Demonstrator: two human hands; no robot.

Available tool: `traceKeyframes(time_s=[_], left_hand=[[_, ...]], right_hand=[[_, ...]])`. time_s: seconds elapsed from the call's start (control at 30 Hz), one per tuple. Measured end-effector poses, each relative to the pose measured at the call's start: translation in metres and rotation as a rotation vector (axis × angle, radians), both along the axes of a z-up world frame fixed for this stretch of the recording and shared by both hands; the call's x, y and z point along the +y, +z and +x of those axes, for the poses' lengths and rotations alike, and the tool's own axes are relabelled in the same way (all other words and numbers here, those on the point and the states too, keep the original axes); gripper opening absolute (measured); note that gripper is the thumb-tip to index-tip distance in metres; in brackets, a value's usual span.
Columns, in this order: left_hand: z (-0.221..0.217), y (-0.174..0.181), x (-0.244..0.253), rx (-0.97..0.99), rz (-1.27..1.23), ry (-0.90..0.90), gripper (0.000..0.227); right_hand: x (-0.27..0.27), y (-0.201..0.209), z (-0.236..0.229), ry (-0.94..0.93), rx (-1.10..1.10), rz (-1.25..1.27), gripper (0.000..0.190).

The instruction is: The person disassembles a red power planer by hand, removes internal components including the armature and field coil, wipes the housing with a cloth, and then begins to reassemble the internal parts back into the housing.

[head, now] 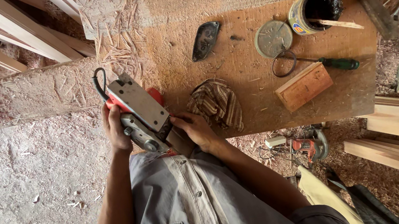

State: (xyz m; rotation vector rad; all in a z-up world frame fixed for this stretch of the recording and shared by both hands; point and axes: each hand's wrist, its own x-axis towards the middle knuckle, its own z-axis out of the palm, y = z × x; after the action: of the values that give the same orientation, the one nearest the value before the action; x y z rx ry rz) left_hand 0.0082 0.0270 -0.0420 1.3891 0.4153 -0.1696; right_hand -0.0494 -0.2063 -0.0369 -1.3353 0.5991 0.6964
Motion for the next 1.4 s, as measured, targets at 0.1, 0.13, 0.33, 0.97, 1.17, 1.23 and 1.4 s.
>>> traceKeyframes(time_s=[0.1, 0.13, 0.33, 0.97, 1.17, 1.23, 1.4], left_hand=[[0.004, 0.006, -0.009, 0.057, 0.070, 0.030, 0.050], [0.006, 0.009, -0.014, 0.080, 0.145, 0.030, 0.053], [0.012, 0.036, -0.046, 0.057, 0.542, 0.032, 0.066], [0.010, 0.058, -0.063, -0.174, 1.120, -0.083, 0.082], [-0.008, 0.061, -0.082, 0.016, 1.068, 0.084, 0.058], [-0.006, 0.064, -0.087, 0.110, 1.020, 0.092, 0.057], [-0.001, 0.071, -0.096, 0.037, 1.059, 0.137, 0.053]], right_hand=[[-0.005, 0.009, -0.003, 0.016, 0.009, 0.054, 0.055], [-0.008, 0.016, -0.005, -0.015, 0.038, 0.150, 0.058], [-0.021, 0.082, -0.014, 0.217, -0.565, -0.515, 0.065], [0.039, 0.036, 0.108, 0.197, -0.459, -0.550, 0.085], [0.038, 0.033, 0.108, 0.092, -0.311, -0.531, 0.091], [0.037, 0.036, 0.109, 0.094, -0.320, -0.482, 0.091], [0.026, 0.035, 0.110, 0.136, -0.379, -0.412, 0.090]])
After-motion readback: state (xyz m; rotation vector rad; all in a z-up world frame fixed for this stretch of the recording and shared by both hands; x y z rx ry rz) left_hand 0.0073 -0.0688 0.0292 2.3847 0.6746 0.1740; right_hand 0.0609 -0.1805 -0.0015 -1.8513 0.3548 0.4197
